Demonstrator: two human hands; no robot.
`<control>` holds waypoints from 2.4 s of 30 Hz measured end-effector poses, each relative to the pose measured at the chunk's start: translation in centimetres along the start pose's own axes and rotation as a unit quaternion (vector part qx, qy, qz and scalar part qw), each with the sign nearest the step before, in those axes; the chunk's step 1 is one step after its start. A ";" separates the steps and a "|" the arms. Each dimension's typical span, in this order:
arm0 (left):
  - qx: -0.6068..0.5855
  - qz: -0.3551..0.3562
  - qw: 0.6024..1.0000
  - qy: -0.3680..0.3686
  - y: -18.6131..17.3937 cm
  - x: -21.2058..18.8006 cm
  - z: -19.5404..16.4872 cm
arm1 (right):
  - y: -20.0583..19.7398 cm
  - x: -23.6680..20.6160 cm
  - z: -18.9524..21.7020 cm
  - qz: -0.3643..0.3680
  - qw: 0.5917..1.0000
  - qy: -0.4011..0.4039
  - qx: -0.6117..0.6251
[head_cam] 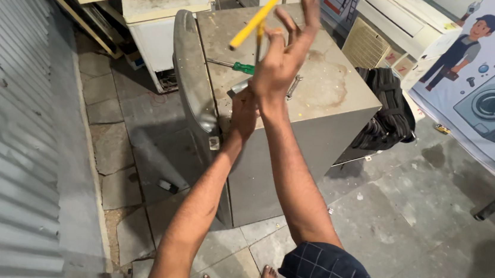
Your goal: The person unscrews bolts from a metal bracket and wiring plate on top of a washing machine, first using a combination spanner by hand and then a T-handle socket wrench to loosen the fasteners. They reposition the wrench repeatedly and work the bolts loose from the machine's top panel.
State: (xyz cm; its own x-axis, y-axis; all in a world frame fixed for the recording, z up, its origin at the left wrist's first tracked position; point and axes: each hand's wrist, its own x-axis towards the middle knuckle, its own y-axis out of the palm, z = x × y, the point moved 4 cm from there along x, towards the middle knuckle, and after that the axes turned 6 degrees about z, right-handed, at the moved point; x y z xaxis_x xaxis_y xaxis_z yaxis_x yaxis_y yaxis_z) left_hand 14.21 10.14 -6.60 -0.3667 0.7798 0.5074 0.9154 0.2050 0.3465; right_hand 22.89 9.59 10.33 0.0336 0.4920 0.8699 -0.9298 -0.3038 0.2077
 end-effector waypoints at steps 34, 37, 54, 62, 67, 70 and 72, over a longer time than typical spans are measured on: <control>-0.109 0.059 0.992 -0.033 0.1 -0.8 -2.6 | 3.7 2.1 -8.3 0.191 0.839 0.394 0.323; -0.092 0.095 0.991 -0.018 0.1 -0.4 -2.6 | 1.8 0.2 -4.3 0.043 0.980 0.134 0.141; -0.081 0.115 0.989 -0.045 0.4 -2.1 -2.8 | 1.4 3.1 -6.5 0.227 0.814 0.279 0.457; -0.114 0.098 0.987 -0.049 0.1 -2.1 -2.2 | 1.9 2.2 -7.8 0.185 0.842 0.321 0.393; -0.023 0.074 0.997 -0.022 -0.3 -1.8 -1.2 | 0.3 -2.0 -2.0 -0.058 0.990 0.086 0.092; -0.008 0.041 0.998 -0.049 -0.6 -1.8 -1.0 | 0.4 -2.4 1.5 0.009 0.996 -0.049 -0.075; -0.023 0.042 0.998 -0.041 -0.4 -1.8 -1.3 | 0.9 -1.1 2.5 0.029 0.954 -0.114 -0.276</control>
State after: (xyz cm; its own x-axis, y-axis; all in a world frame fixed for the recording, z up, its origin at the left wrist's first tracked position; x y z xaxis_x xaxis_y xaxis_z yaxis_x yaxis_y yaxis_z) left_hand 14.24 7.89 -6.59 -0.2728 0.8395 0.4699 0.9329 0.1115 0.3424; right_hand 22.87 6.73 10.64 -0.0031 0.2788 0.9604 -0.9818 0.1815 -0.0559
